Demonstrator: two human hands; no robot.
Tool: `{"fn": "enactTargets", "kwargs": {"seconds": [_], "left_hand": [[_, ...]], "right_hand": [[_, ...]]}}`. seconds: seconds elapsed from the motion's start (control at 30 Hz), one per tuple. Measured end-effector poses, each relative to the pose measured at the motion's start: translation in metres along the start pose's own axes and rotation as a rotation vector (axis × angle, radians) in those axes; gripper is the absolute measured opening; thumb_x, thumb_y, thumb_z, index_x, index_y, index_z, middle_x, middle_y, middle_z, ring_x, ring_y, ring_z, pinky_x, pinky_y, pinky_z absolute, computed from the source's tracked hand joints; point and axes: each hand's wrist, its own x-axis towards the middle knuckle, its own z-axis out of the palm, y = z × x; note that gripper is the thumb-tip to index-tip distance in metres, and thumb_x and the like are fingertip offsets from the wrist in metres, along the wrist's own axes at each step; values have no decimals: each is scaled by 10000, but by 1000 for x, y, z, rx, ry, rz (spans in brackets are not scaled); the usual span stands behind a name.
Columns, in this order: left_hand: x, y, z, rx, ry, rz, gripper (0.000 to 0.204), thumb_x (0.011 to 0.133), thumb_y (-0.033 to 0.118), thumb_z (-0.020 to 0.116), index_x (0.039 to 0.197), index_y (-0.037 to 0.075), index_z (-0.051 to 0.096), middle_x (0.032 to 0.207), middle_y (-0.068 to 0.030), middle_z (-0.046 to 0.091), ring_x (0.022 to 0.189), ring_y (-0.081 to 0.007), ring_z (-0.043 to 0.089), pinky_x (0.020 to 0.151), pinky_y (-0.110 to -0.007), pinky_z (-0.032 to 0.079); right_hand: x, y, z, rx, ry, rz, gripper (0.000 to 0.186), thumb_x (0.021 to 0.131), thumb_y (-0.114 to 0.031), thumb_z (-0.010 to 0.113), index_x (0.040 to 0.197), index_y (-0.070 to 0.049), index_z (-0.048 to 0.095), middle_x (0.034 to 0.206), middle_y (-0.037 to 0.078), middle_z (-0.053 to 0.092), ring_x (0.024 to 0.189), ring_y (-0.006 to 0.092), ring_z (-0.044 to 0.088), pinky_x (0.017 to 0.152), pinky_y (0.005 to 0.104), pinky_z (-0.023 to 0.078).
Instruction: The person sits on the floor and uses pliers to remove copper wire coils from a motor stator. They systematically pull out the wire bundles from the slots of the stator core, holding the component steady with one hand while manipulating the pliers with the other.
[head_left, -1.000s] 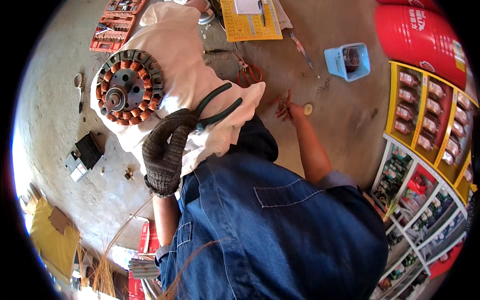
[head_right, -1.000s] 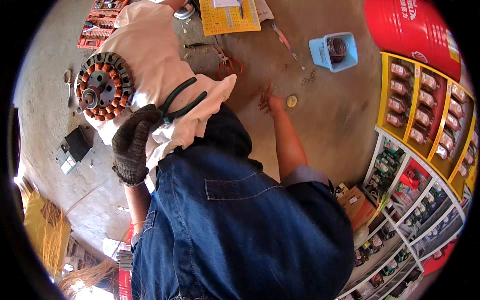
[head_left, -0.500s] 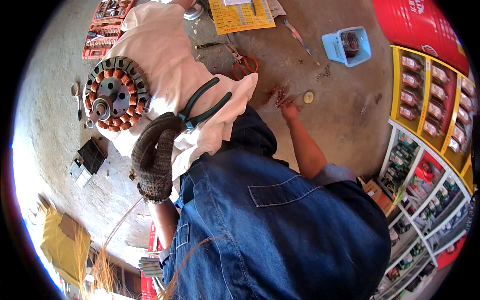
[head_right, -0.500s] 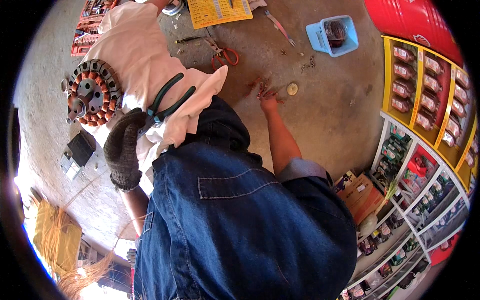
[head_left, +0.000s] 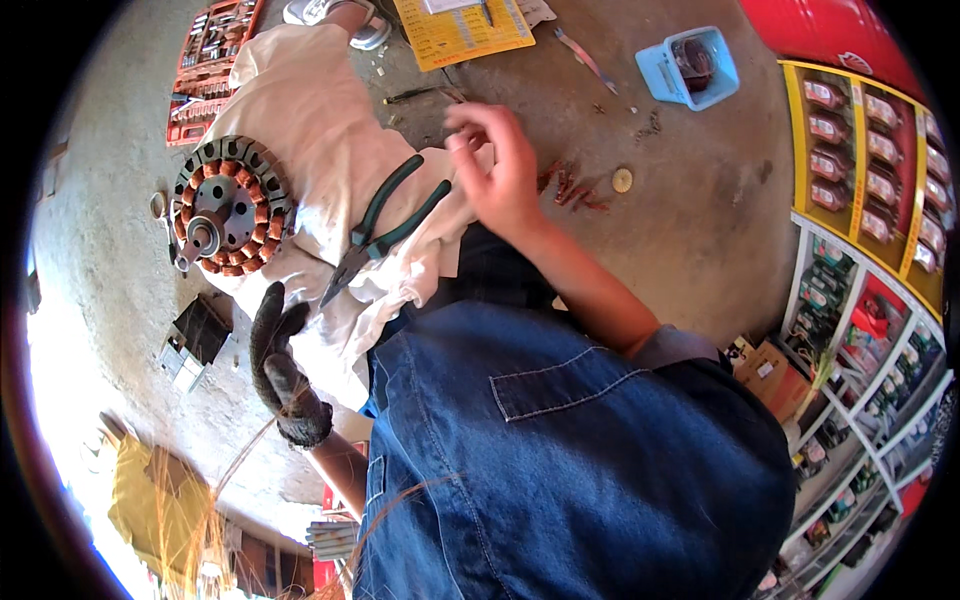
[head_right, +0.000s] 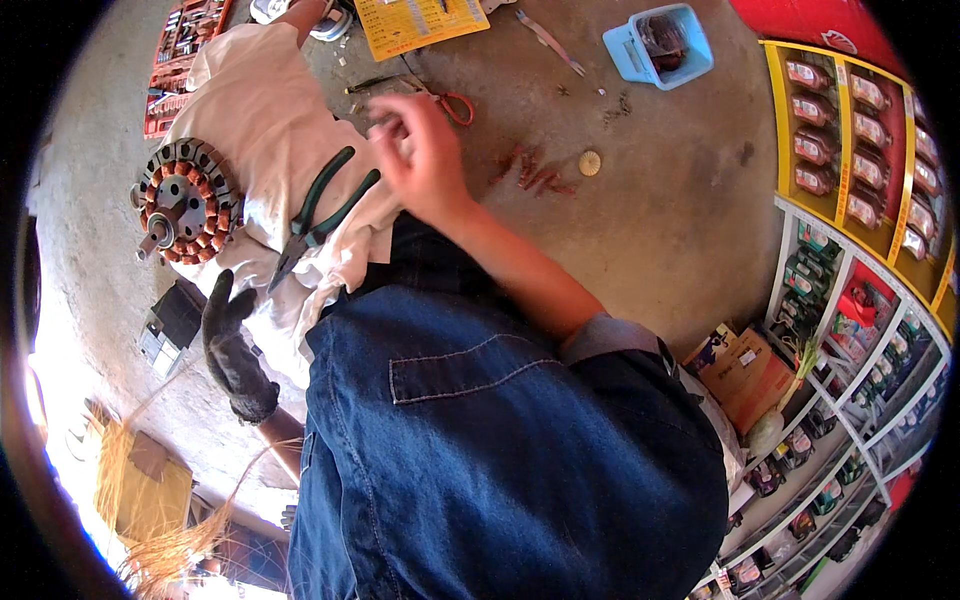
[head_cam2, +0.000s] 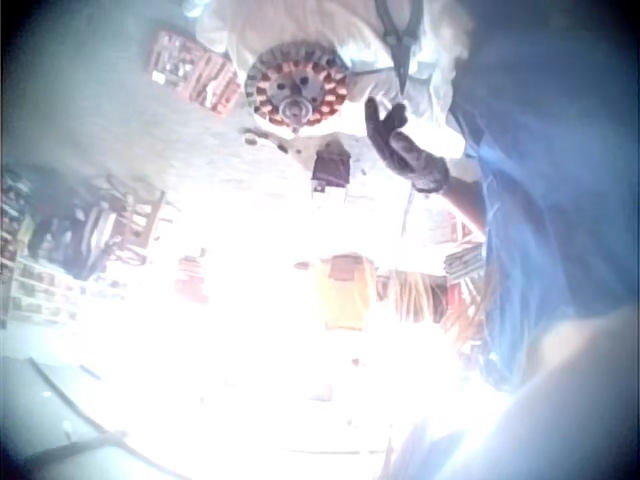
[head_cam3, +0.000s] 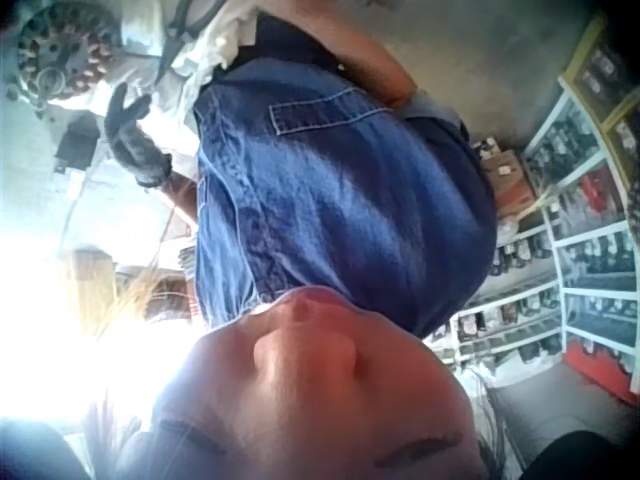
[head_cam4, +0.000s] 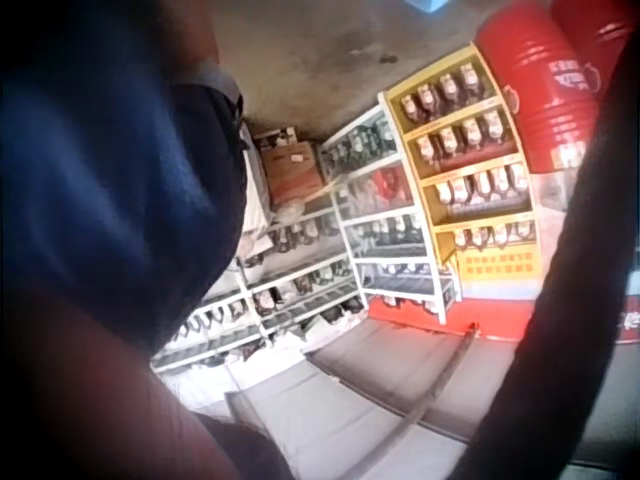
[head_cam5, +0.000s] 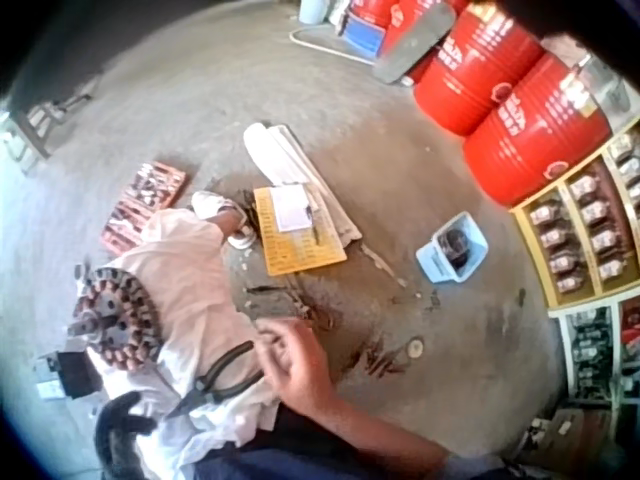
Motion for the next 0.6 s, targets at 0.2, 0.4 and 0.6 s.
{"fn": "enactTargets", "kwargs": {"seconds": [0.2,0.4,0.6], "left_hand": [[-17,-3,0,-98,68,-210,349,957,146,583,1247,-48,594,1144,-128,668,838,-162,628,791,-302,506],[-27,-13,-1,-46,181,-255,258,912,12,615,1165,19,661,1064,-54,695,829,-85,623,733,-245,517],[-19,-8,2,118,111,-188,251,874,40,671,1123,22,665,1056,-105,694,930,-173,666,815,-304,527]], "right_hand": [[-12,-31,23,-114,-595,-313,193,775,-113,749,944,-76,665,906,64,653,847,254,620,769,377,478],[-1,-48,12,-200,-762,-258,283,740,-188,768,974,-84,647,922,71,633,931,276,607,856,393,474],[4,-58,17,-348,-881,-214,343,714,-200,790,973,-59,615,951,76,621,949,281,588,843,393,468]]}}
